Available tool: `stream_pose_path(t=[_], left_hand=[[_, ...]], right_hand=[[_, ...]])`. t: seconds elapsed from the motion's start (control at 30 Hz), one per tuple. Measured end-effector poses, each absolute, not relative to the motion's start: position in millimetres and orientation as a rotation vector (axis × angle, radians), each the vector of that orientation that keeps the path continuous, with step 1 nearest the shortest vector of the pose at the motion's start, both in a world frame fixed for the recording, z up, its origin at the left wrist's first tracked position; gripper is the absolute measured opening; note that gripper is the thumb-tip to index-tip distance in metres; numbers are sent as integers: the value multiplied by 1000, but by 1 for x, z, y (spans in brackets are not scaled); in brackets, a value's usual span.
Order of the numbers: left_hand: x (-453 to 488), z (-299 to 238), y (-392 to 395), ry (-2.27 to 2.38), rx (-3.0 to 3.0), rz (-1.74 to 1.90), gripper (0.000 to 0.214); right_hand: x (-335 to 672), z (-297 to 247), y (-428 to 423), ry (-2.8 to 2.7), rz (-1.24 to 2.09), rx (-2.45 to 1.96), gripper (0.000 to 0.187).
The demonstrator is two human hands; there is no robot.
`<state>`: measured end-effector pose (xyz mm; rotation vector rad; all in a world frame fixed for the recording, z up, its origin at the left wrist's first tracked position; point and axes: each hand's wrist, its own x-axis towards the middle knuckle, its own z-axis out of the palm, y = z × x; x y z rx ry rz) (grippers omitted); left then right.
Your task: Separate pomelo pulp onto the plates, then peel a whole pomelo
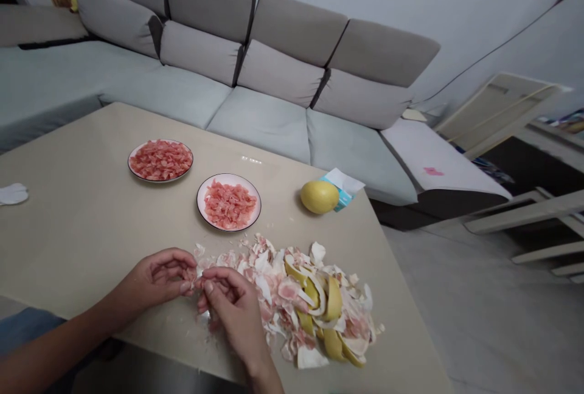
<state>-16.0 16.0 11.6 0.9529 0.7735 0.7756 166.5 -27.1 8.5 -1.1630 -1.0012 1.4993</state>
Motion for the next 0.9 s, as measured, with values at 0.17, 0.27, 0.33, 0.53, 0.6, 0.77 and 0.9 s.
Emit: stream_pose_path(t=[0.17, 0.27, 0.33, 0.53, 0.6, 0.77, 0.9], left_hand=[[-16, 19, 15, 773, 871, 726, 26], [-16, 23, 16, 742, 762, 704, 26], [-16, 24, 17, 723, 704, 675, 24], [-22, 23, 22, 673, 630, 671, 18], [-23, 24, 23, 667, 624, 682, 17], [-23, 24, 21, 631, 614, 662, 20], [-22, 20, 18, 595, 618, 570, 30]], right_hand=[[169, 7, -30, -936, 1579, -1170, 29], [170, 11, -22, -980, 1453, -1272, 27], [174, 11, -7, -1061, 1285, -1365, 26], [189, 9, 54, -1346, 803, -1488, 36], [187, 15, 55, -1428, 742, -1499, 40], [172, 41, 14, -1603, 1160, -1295, 29], [168, 45, -11, -1660, 1255, -1216, 20]])
